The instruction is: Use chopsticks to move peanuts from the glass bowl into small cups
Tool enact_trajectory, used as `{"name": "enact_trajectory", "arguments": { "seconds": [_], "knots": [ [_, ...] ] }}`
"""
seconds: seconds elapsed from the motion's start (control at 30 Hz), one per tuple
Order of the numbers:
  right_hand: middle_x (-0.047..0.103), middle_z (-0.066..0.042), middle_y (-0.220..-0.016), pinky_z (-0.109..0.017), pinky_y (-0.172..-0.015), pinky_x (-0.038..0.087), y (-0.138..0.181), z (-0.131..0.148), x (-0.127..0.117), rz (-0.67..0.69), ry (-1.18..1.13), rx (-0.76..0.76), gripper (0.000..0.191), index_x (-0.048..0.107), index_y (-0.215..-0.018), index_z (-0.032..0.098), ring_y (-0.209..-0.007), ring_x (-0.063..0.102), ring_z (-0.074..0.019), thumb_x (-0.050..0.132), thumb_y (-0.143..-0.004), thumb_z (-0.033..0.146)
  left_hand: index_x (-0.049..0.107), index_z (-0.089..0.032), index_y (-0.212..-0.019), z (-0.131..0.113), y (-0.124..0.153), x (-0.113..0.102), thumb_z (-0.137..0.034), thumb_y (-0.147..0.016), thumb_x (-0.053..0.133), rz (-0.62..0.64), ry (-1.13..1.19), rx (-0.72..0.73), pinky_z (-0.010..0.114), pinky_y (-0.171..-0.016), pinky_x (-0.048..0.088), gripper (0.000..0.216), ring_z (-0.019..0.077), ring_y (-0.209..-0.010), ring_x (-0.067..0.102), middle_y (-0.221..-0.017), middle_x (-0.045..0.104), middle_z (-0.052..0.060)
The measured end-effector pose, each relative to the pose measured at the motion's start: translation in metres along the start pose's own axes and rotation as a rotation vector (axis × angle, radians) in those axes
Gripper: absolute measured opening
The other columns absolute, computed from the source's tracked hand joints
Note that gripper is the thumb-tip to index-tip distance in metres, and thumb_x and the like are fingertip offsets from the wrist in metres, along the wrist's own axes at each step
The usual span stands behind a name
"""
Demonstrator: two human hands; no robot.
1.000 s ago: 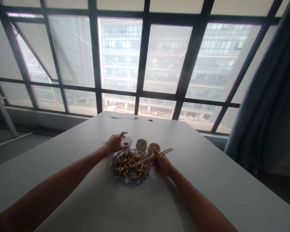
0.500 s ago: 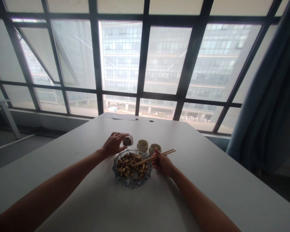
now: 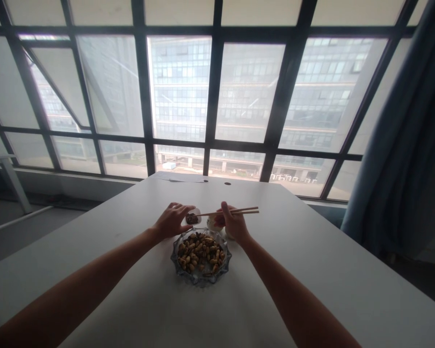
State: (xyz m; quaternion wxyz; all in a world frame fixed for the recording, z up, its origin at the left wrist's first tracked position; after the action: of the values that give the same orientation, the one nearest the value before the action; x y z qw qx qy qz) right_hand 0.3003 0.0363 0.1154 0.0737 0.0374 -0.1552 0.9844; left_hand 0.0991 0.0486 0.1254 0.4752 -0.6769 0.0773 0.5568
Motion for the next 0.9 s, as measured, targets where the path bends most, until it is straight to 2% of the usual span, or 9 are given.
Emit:
{"name": "enact_trajectory", "arguments": {
  "seconds": [0.1, 0.2, 0.27, 0.37, 0.47, 0.53, 0.73, 0.8, 0.9],
  "knots": [
    [0.07, -0.005, -0.055, -0.028, -0.041, 0.051, 0.005, 0.005, 0.009, 0.009, 0.087, -0.056, 0.066, 0.066, -0.069, 0.019, -0.044, 0.065, -0.0181, 0.063, -0.063, 0.084, 0.051, -0.018, -0.13, -0.001, -0.002, 0.0, -0.037, -0.078, 0.074, 0.026, -0.022, -0.019, 0.046, -0.098, 0.041, 0.059, 0.0299, -0.103, 0.066, -0.116, 0.071, 0.013],
    [0.067, -0.005, -0.05, -0.025, -0.039, 0.047, 0.015, 0.016, -0.001, 0.027, 0.142, -0.114, 0.066, 0.067, -0.067, 0.018, -0.041, 0.061, -0.0156, 0.057, -0.07, 0.084, 0.052, -0.018, -0.129, 0.003, -0.005, 0.004, -0.043, -0.079, 0.071, 0.084, -0.057, -0.057, 0.046, -0.098, 0.041, 0.058, 0.0295, -0.1, 0.067, -0.11, 0.072, 0.013],
    [0.063, -0.004, -0.043, -0.024, -0.037, 0.045, 0.023, 0.021, -0.009, 0.084, 0.155, -0.08, 0.068, 0.064, -0.06, 0.018, -0.035, 0.057, -0.0144, 0.055, -0.071, 0.085, 0.053, -0.019, -0.129, 0.007, -0.008, 0.01, -0.047, -0.08, 0.069, 0.143, -0.084, -0.087, 0.045, -0.098, 0.041, 0.059, 0.0297, -0.098, 0.068, -0.104, 0.073, 0.013],
    [0.06, -0.003, -0.039, -0.022, -0.033, 0.04, 0.036, 0.022, -0.011, 0.284, 0.232, 0.037, 0.065, 0.063, -0.058, 0.016, -0.03, 0.053, -0.0126, 0.059, -0.074, 0.079, 0.053, -0.019, -0.131, 0.015, -0.01, 0.017, -0.053, -0.082, 0.065, 0.211, -0.093, -0.154, 0.045, -0.095, 0.043, 0.061, 0.0299, -0.096, 0.069, -0.1, 0.074, 0.013],
    [0.06, -0.003, -0.038, -0.02, -0.032, 0.038, 0.05, 0.013, -0.009, 0.429, 0.31, 0.154, 0.065, 0.062, -0.058, 0.015, -0.029, 0.053, -0.0113, 0.061, -0.074, 0.078, 0.054, -0.02, -0.13, 0.022, -0.005, 0.018, -0.057, -0.084, 0.061, 0.221, -0.061, -0.197, 0.045, -0.097, 0.043, 0.06, 0.0303, -0.1, 0.068, -0.107, 0.073, 0.014],
    [0.061, -0.003, -0.04, -0.019, -0.032, 0.039, 0.053, 0.009, -0.009, 0.418, 0.319, 0.164, 0.064, 0.062, -0.059, 0.015, -0.031, 0.055, -0.0115, 0.062, -0.072, 0.078, 0.057, -0.02, -0.127, 0.027, 0.003, 0.013, -0.058, -0.086, 0.058, 0.179, -0.032, -0.198, 0.046, -0.098, 0.043, 0.056, 0.0305, -0.105, 0.067, -0.113, 0.072, 0.014],
    [0.063, -0.003, -0.042, -0.022, -0.033, 0.044, 0.043, 0.019, -0.023, 0.168, 0.249, -0.007, 0.063, 0.063, -0.06, 0.016, -0.033, 0.059, -0.0144, 0.066, -0.066, 0.079, 0.062, -0.019, -0.113, 0.059, 0.046, -0.006, -0.06, -0.089, 0.053, -0.091, 0.116, -0.326, 0.049, -0.095, 0.048, 0.048, 0.0302, -0.105, 0.066, -0.113, 0.071, 0.011],
    [0.063, -0.004, -0.043, -0.022, -0.032, 0.044, 0.044, 0.023, -0.023, 0.185, 0.241, -0.018, 0.061, 0.064, -0.061, 0.016, -0.033, 0.059, -0.0148, 0.067, -0.068, 0.077, 0.061, -0.019, -0.11, 0.072, 0.062, -0.004, -0.061, -0.087, 0.054, -0.184, 0.233, -0.401, 0.046, -0.09, 0.051, 0.048, 0.028, -0.1, 0.067, -0.111, 0.07, 0.011],
    [0.065, -0.004, -0.044, -0.022, -0.033, 0.045, 0.049, 0.026, -0.016, 0.305, 0.259, 0.023, 0.058, 0.064, -0.062, 0.016, -0.034, 0.06, -0.0156, 0.067, -0.073, 0.072, 0.058, -0.019, -0.112, 0.083, 0.079, 0.009, -0.062, -0.087, 0.055, -0.274, 0.395, -0.474, 0.042, -0.087, 0.054, 0.05, 0.0253, -0.098, 0.067, -0.114, 0.069, 0.011]
  ]
}}
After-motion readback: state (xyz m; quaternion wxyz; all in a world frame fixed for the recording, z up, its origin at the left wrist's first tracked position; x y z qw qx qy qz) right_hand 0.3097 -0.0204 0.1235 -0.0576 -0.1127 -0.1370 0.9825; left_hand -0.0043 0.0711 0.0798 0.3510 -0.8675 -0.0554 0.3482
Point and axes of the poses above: each hand's wrist, its own y-axis away from the middle knuckle, its own x-axis out of the palm, z = x × y, the point moved 8 cm from there along -y, towards the middle knuckle
